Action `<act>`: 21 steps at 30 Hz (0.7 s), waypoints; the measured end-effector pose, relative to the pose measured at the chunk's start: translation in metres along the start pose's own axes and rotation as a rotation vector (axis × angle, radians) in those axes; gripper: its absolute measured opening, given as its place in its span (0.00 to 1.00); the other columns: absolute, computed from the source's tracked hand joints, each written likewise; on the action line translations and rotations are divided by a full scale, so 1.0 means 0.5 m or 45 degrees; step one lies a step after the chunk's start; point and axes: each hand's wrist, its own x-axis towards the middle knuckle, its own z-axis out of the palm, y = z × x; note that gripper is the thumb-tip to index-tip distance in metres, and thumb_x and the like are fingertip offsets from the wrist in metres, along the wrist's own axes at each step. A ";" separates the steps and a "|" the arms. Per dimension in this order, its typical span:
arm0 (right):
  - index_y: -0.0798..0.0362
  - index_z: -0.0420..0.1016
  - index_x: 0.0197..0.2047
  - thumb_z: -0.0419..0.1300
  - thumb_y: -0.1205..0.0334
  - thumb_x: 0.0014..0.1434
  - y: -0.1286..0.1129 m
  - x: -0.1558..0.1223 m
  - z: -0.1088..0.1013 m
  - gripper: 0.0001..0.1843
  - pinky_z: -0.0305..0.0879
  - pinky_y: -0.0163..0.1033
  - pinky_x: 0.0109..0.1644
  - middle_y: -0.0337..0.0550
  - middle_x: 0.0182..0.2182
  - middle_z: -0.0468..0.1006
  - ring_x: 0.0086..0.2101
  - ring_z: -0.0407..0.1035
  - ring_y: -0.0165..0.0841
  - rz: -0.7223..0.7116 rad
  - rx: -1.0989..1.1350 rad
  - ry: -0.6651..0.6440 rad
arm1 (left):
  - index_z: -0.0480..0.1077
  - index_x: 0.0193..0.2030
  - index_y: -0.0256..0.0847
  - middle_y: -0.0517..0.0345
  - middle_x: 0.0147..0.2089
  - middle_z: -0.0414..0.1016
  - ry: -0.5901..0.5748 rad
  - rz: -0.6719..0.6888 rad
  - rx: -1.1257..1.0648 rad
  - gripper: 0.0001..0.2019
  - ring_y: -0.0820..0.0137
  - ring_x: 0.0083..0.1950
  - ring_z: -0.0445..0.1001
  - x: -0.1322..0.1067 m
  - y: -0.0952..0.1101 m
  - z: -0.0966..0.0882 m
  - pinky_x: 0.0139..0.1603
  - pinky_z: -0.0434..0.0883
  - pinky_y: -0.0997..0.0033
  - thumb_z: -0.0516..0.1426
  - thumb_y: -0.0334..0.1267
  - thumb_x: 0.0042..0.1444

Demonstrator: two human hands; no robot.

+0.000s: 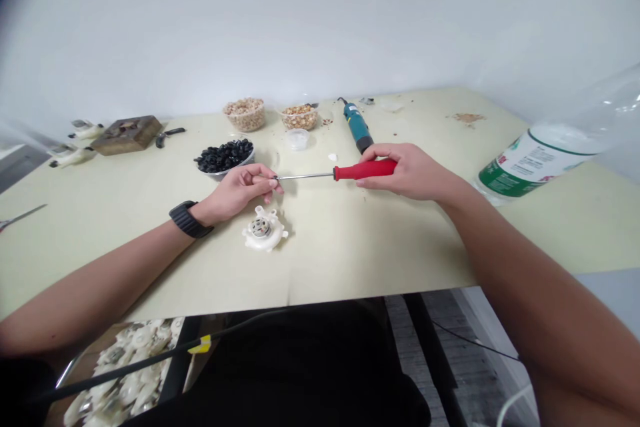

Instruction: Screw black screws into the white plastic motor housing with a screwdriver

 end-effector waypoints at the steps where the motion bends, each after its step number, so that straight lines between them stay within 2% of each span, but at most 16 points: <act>1: 0.45 0.82 0.44 0.71 0.32 0.57 -0.002 0.000 -0.001 0.26 0.61 0.45 0.35 0.42 0.36 0.80 0.33 0.70 0.39 -0.003 -0.026 0.005 | 0.75 0.43 0.36 0.48 0.41 0.86 -0.001 -0.001 0.001 0.20 0.74 0.31 0.77 0.000 0.001 0.000 0.33 0.72 0.74 0.72 0.50 0.58; 5: 0.45 0.85 0.45 0.64 0.27 0.62 -0.006 0.001 -0.005 0.29 0.59 0.44 0.33 0.43 0.32 0.79 0.30 0.68 0.38 0.065 -0.071 -0.048 | 0.75 0.42 0.36 0.47 0.42 0.87 -0.005 -0.005 -0.014 0.20 0.75 0.31 0.77 -0.002 0.002 0.002 0.33 0.73 0.74 0.73 0.49 0.58; 9: 0.44 0.79 0.50 0.74 0.35 0.56 0.003 0.002 -0.006 0.28 0.65 0.44 0.36 0.42 0.40 0.81 0.33 0.72 0.39 -0.030 0.003 -0.129 | 0.74 0.43 0.36 0.47 0.42 0.87 -0.027 -0.033 -0.047 0.20 0.75 0.30 0.77 -0.003 -0.001 0.006 0.32 0.72 0.75 0.73 0.48 0.57; 12: 0.43 0.75 0.48 0.78 0.40 0.52 0.005 -0.001 -0.007 0.28 0.65 0.44 0.30 0.41 0.38 0.81 0.28 0.71 0.37 0.082 0.096 -0.158 | 0.74 0.43 0.36 0.47 0.41 0.87 -0.029 -0.034 -0.045 0.20 0.75 0.30 0.77 -0.003 -0.001 0.008 0.32 0.72 0.75 0.73 0.48 0.57; 15: 0.44 0.78 0.46 0.76 0.36 0.55 0.002 -0.004 -0.009 0.26 0.62 0.44 0.28 0.40 0.34 0.80 0.24 0.68 0.35 0.136 0.108 -0.135 | 0.74 0.43 0.36 0.47 0.41 0.87 -0.029 -0.021 -0.017 0.20 0.74 0.30 0.77 -0.004 0.001 0.007 0.32 0.72 0.74 0.73 0.49 0.57; 19: 0.43 0.85 0.48 0.67 0.27 0.61 0.001 -0.001 -0.011 0.29 0.62 0.45 0.34 0.43 0.36 0.81 0.31 0.72 0.39 0.063 -0.093 -0.070 | 0.74 0.43 0.36 0.47 0.41 0.87 -0.028 -0.013 -0.004 0.20 0.74 0.30 0.76 -0.004 0.004 0.006 0.32 0.71 0.73 0.73 0.49 0.57; 21: 0.43 0.85 0.48 0.62 0.27 0.64 0.005 0.002 -0.012 0.29 0.63 0.45 0.37 0.44 0.38 0.82 0.35 0.73 0.41 0.046 -0.135 -0.080 | 0.74 0.42 0.36 0.47 0.41 0.87 -0.022 -0.014 0.003 0.20 0.74 0.30 0.76 -0.004 0.005 0.007 0.32 0.71 0.73 0.73 0.49 0.57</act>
